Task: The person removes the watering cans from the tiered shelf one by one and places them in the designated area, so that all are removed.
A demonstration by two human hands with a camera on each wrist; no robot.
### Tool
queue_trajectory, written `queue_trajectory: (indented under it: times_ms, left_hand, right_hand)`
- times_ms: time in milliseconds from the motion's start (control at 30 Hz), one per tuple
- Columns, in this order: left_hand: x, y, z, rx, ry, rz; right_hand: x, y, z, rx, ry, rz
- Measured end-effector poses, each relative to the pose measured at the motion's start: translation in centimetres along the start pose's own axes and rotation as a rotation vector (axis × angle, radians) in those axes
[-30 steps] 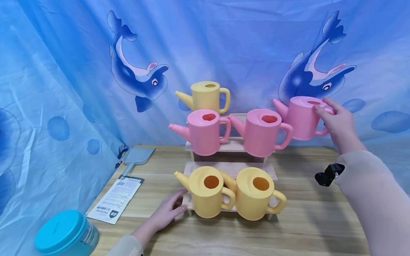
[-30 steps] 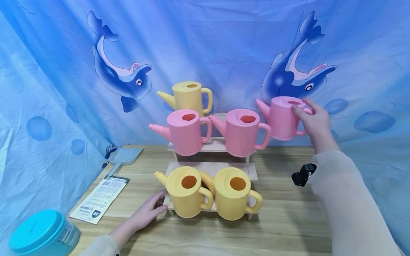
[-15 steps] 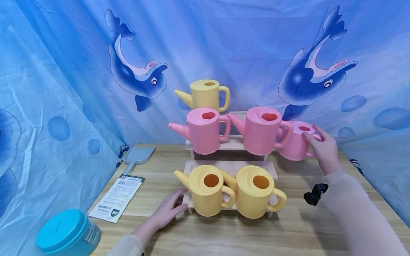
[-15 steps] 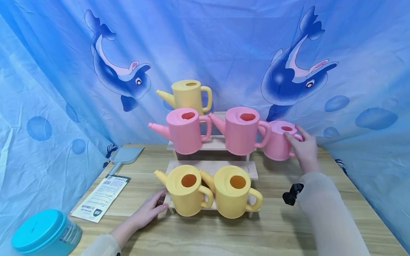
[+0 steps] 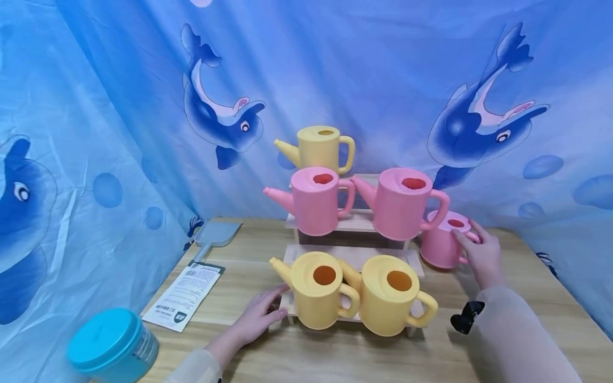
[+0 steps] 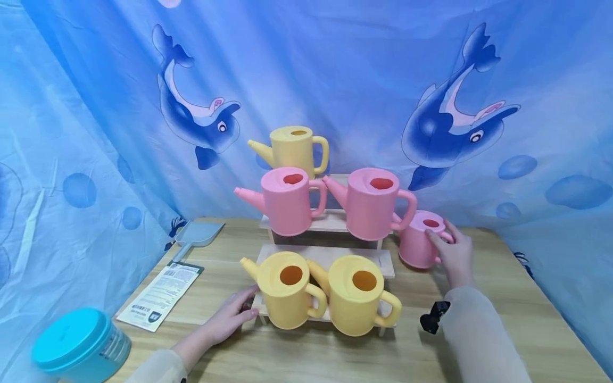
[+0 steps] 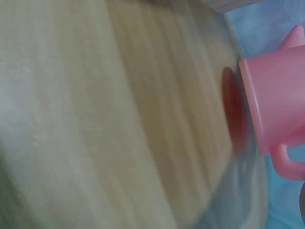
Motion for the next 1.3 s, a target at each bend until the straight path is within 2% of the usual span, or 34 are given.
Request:
queue_trajectory:
  times_ms: [167,300,400,633,767,900,1067,1300]
  left_hand:
    - [0.5,-0.2,-0.1,0.002,0.000,0.001]
    - [0.3,-0.1,-0.1,0.007,-0.007,0.020]
    - [0.2,-0.1,-0.1,0.009,0.008,0.024]
    - [0.0,0.0,0.0,-0.001,0.008,0.028]
    - [0.1,0.0,0.0,-0.003,0.017,0.027]
    - [0.3,0.0,0.0,-0.004,0.026,0.024]
    - [0.4,0.0,0.0,-0.011,0.021,0.015]
    - [0.2,0.0,0.0,-0.007,0.031,0.029]
  right_hand:
    - [0.1,-0.4,1.5,-0.022,-0.050,0.007]
    - [0.5,0.1,1.3,-0.085,-0.091,-0.024]
    - [0.6,0.5,0.8,-0.103,-0.115,-0.060]
    - [0.7,0.9,0.0,-0.077,-0.120,-0.126]
    - [0.4,0.9,0.1,-0.053,-0.158,-0.148]
    - [-0.2,1.1,-0.1,-0.080,-0.211,-0.166]
    - [-1.2,1.4,-2.4,-0.100,-0.324,-0.181]
    - [-1.9,2.6,-8.5,-0.078,-0.415,-0.236]
Point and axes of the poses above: each hand's wrist, its own y-axis towards the middle knuckle, its own x-axis out of the palm, z = x × y, the point moved 4 cm from there along y, towards the middle knuckle, and after that the axes turned 3 degrees about y, right-handed, at the moved point
